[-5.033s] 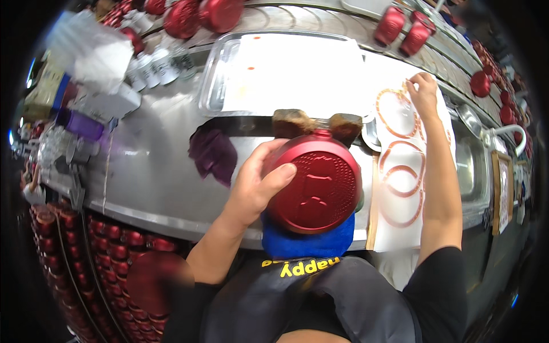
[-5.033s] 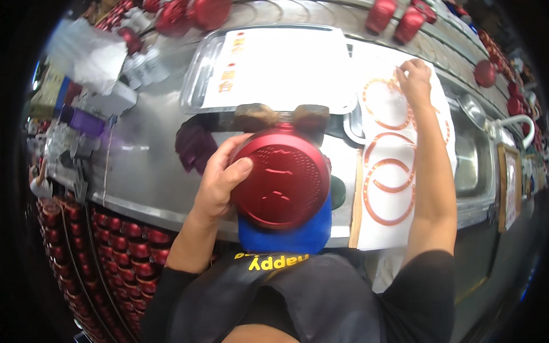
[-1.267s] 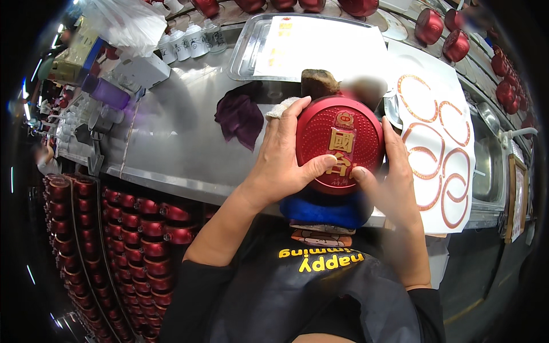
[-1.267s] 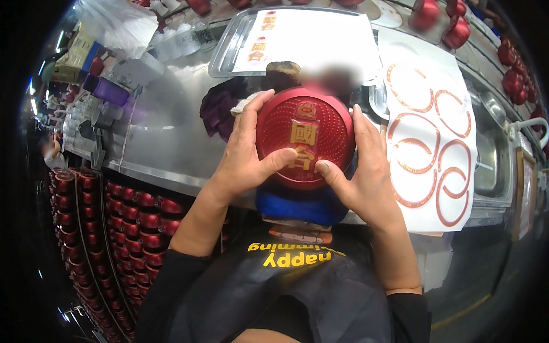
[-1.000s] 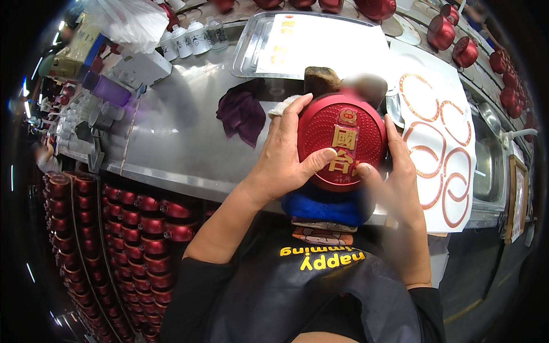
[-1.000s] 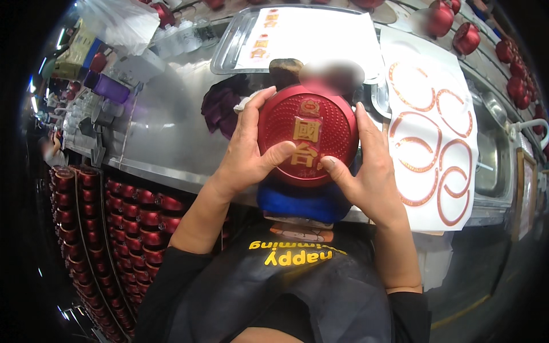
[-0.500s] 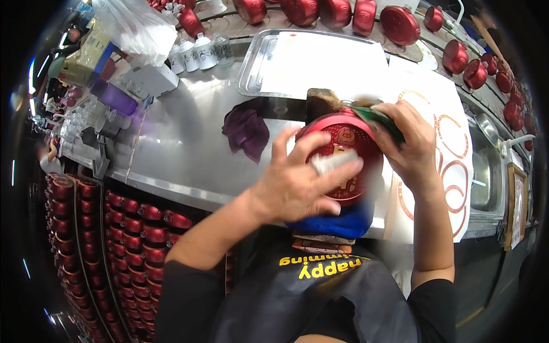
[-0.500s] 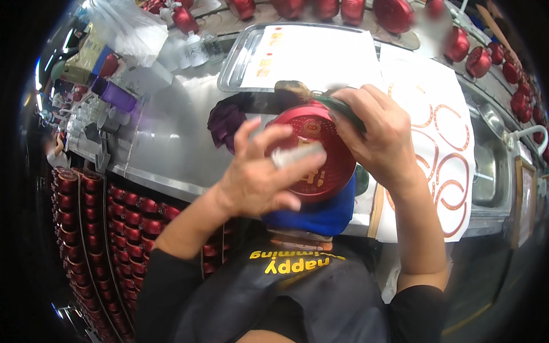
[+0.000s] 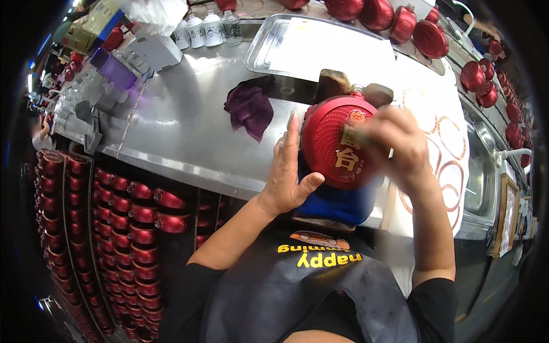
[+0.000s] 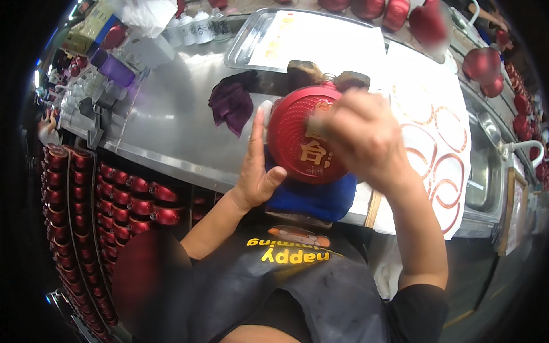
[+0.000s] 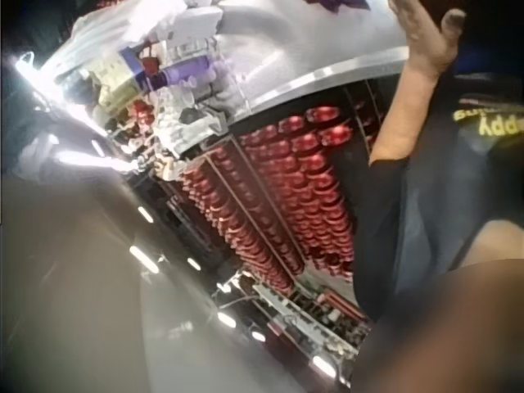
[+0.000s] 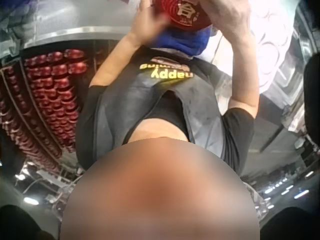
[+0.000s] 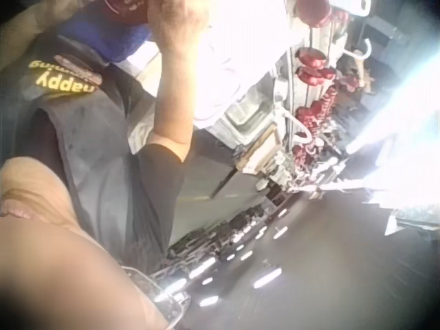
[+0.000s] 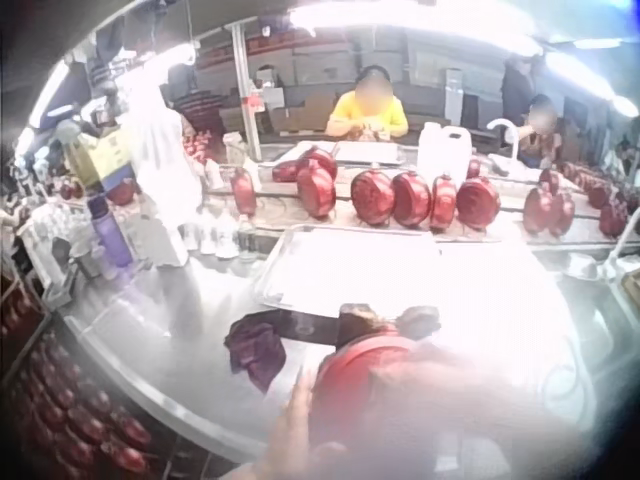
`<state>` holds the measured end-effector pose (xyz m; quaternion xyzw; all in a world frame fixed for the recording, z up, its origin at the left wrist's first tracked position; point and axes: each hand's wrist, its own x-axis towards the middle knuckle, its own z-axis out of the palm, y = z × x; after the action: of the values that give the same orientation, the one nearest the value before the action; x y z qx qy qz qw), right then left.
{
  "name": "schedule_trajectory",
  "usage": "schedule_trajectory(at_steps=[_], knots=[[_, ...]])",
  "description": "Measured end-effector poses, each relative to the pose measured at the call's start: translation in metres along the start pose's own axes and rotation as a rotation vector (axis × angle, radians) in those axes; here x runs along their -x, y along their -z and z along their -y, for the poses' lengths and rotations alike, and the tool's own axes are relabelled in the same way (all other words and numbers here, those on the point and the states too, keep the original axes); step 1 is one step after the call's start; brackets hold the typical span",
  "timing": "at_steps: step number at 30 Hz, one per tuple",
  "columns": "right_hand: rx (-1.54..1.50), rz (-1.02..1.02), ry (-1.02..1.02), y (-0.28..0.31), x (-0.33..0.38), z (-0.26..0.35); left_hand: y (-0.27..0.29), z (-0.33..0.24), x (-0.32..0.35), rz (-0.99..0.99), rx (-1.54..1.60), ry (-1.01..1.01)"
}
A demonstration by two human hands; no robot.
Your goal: The person applies gold decorative rings to red spherical ornaments using a green sponge and a white cloth. They repeatedly wipe the ornament surface, place a ring, and smooth it into position. Finished ornaments are placed on a nearby rack.
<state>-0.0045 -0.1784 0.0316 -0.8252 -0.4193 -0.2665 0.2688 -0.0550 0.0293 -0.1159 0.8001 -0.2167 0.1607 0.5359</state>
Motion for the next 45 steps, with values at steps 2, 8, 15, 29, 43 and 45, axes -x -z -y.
schedule_trajectory(at_steps=[2,8,15,29,43,45], knots=[[0.162,0.118,0.134,-0.001,-0.006,0.002,0.0,-0.001,0.003,0.007,0.046,0.014],[-0.105,0.276,-0.224,-0.003,-0.017,-0.009,-0.002,0.003,0.006,-0.01,0.089,0.016],[-0.505,0.579,-0.143,0.01,0.078,0.0,-0.005,0.012,0.009,-0.012,0.21,0.06],[0.91,0.418,-1.024,0.157,0.294,-0.237,-0.003,-0.005,0.002,-0.027,0.317,0.286],[0.293,-0.105,-1.527,0.159,0.305,-0.26,0.001,0.0,0.012,-0.03,0.235,0.349],[0.511,-0.052,-1.363,0.155,0.308,-0.262,0.002,0.001,0.013,-0.025,0.215,0.341]])
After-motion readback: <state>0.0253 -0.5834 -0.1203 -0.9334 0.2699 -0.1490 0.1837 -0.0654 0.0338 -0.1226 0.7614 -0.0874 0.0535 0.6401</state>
